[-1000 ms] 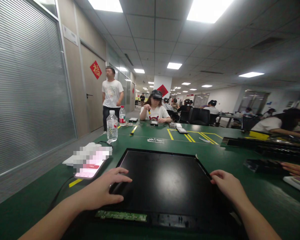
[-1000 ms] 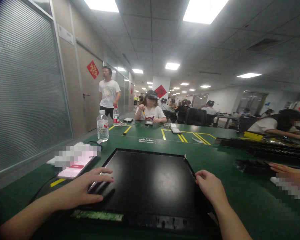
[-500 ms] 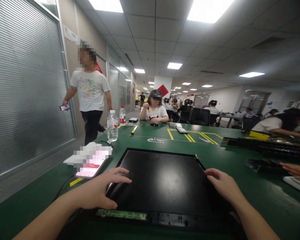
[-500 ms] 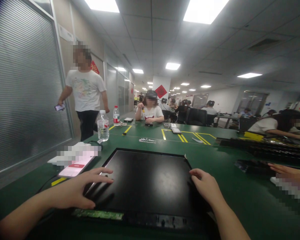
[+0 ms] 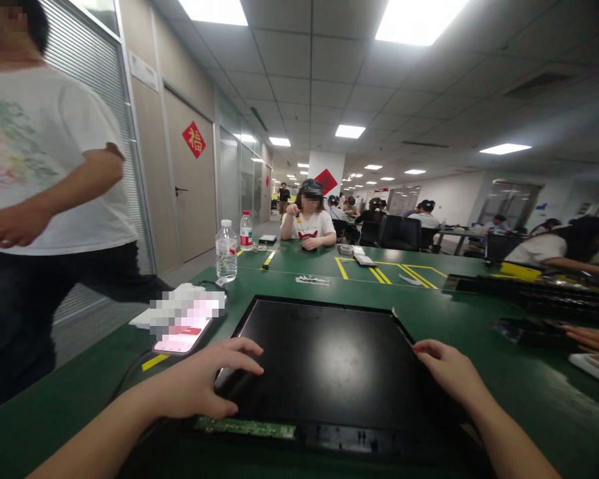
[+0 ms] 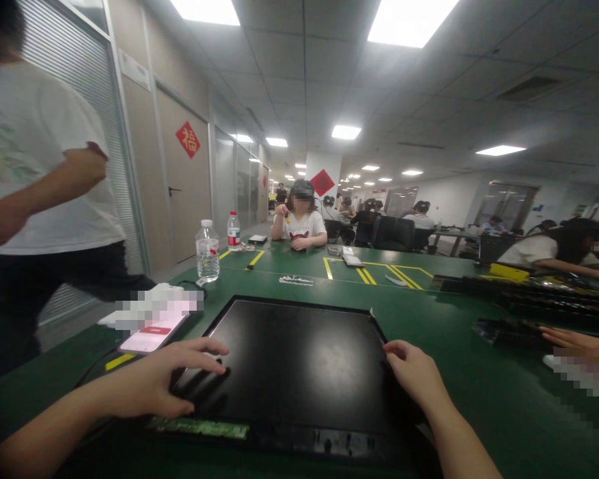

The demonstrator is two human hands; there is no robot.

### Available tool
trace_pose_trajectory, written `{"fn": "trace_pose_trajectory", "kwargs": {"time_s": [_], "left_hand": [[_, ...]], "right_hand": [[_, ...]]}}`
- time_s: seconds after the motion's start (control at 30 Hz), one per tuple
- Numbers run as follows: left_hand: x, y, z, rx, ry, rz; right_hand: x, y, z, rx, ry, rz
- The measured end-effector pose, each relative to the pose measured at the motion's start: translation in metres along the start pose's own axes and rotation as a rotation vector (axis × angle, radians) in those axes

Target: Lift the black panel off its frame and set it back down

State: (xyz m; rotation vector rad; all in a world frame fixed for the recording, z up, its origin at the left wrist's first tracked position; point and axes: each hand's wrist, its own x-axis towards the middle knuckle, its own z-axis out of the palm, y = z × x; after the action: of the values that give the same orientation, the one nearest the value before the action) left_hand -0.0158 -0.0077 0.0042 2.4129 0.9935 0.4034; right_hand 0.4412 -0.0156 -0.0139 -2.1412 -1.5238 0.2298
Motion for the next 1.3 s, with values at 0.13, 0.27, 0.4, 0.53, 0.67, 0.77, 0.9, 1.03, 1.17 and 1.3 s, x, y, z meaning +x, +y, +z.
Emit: {"fn": "trace_pose_trajectory", "kwargs": {"time_s": [0.13, 0.27, 0.4, 0.53, 0.67, 0.77, 0.9, 1.03, 1.17, 1.3], "left_hand": [[0.000, 0.001, -0.001, -0.006, 0.008, 0.005], [-0.001, 0.004, -0.002, 0.012, -0.002, -0.001], [0.000, 0.002, 0.000, -0.003, 0.013, -0.065], [0.005, -0.007, 0.006, 0.024, 0.164, -0.161], [0.010, -0.020, 0.011, 0.122, 0.313, -0.305], [0.011, -0.025, 0.012, 0.140, 0.296, -0.368], [0.009, -0.028, 0.012, 0.123, 0.309, -0.350], [0.007, -0.030, 0.011, 0.111, 0.314, -0.338], [0.007, -0.033, 0.011, 0.105, 0.325, -0.369], [0.007, -0.034, 0.010, 0.050, 0.339, -0.402]], "right_hand": [[0.001, 0.003, 0.002, 0.013, 0.001, -0.001], [0.002, 0.005, 0.002, 0.033, -0.004, 0.007], [0.002, 0.006, 0.001, 0.043, -0.011, 0.006], [0.002, 0.006, -0.003, 0.057, -0.009, 0.010], [0.002, 0.007, -0.008, 0.059, 0.037, 0.044], [0.003, 0.011, -0.008, 0.033, 0.054, 0.071], [0.005, 0.017, -0.003, -0.034, -0.008, 0.098], [0.004, 0.016, 0.001, -0.070, -0.067, 0.088], [0.002, 0.012, 0.002, -0.070, -0.075, 0.066], [0.002, 0.012, 0.004, -0.069, -0.069, 0.048]]}}
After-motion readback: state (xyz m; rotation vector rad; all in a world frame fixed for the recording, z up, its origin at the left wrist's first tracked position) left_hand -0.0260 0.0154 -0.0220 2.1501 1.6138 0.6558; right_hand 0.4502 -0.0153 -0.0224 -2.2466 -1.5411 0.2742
